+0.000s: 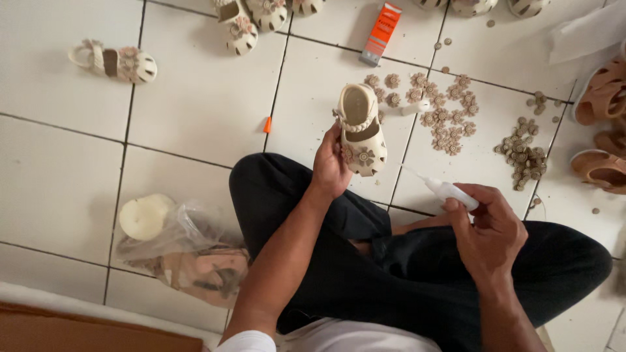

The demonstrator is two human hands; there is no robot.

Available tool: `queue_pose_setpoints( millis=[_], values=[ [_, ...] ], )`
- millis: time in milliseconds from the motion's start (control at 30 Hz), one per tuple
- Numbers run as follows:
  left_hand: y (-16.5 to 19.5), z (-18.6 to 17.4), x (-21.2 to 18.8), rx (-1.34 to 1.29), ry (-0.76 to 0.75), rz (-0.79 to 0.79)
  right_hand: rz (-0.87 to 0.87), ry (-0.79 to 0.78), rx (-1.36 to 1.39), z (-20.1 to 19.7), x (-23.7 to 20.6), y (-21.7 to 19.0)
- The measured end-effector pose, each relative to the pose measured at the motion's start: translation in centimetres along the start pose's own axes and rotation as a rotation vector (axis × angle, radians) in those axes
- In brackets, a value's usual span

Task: The person sits on the tiled floor among many children's shoes and decorative flower appliqués. They pick up a shoe, apply glue from a small squeeze bottle onto the shoe upper, press a decorative flower piece onto the glued spot, then set the finished shoe aside and take the next shoe.

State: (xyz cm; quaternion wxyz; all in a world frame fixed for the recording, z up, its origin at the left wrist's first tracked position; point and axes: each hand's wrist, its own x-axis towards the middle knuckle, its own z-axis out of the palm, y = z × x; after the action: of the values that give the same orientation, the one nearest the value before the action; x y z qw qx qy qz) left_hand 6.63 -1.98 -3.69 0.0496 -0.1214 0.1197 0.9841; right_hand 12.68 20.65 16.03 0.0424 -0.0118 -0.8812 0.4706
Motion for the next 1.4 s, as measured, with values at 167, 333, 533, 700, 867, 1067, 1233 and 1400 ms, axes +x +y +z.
queue_pose_setpoints(
  millis=[167, 333, 533, 700, 867, 1067, 1233, 1400],
  values=[
    [-0.4, -0.4, 0.2, -0.046, -0.011, 0.011, -0.136, 0.021, -0.346, -0.4, 0.1, -2.0],
    [-0.5, 0.0, 0.3, -0.036, 0.043, -0.009, -0.339, -0.022, -0.304, -0.3, 0.0, -2.4],
    [-0.2, 1.0, -0.1, -0.083, 0.015, -0.034, -0.356, -0.020, -0.353, -0.2, 0.1, -2.1],
    [0.0, 1.4, -0.2, -0.062, -0.021, -0.033, -0.374, -0.033, -0.369, -0.2, 0.3, -2.1],
    [0.0, 1.5, -0.2, -0.032, -0.004, -0.017, -0.373, -0.033, -0.404, -0.2, 0.4, -2.1],
    [0.1, 1.8, -0.3, -0.017, -0.002, -0.028, -0.384, -0.047, -0.410, 0.0, 0.4, -2.2],
    [0.2, 1.9, -0.3, -0.022, 0.007, -0.045, -0.404, -0.040, -0.414, 0.0, 0.5, -2.1],
    [0.1, 1.7, -0.2, -0.011, 0.008, -0.046, -0.409, -0.037, -0.434, -0.1, 0.4, -2.0]
  ],
)
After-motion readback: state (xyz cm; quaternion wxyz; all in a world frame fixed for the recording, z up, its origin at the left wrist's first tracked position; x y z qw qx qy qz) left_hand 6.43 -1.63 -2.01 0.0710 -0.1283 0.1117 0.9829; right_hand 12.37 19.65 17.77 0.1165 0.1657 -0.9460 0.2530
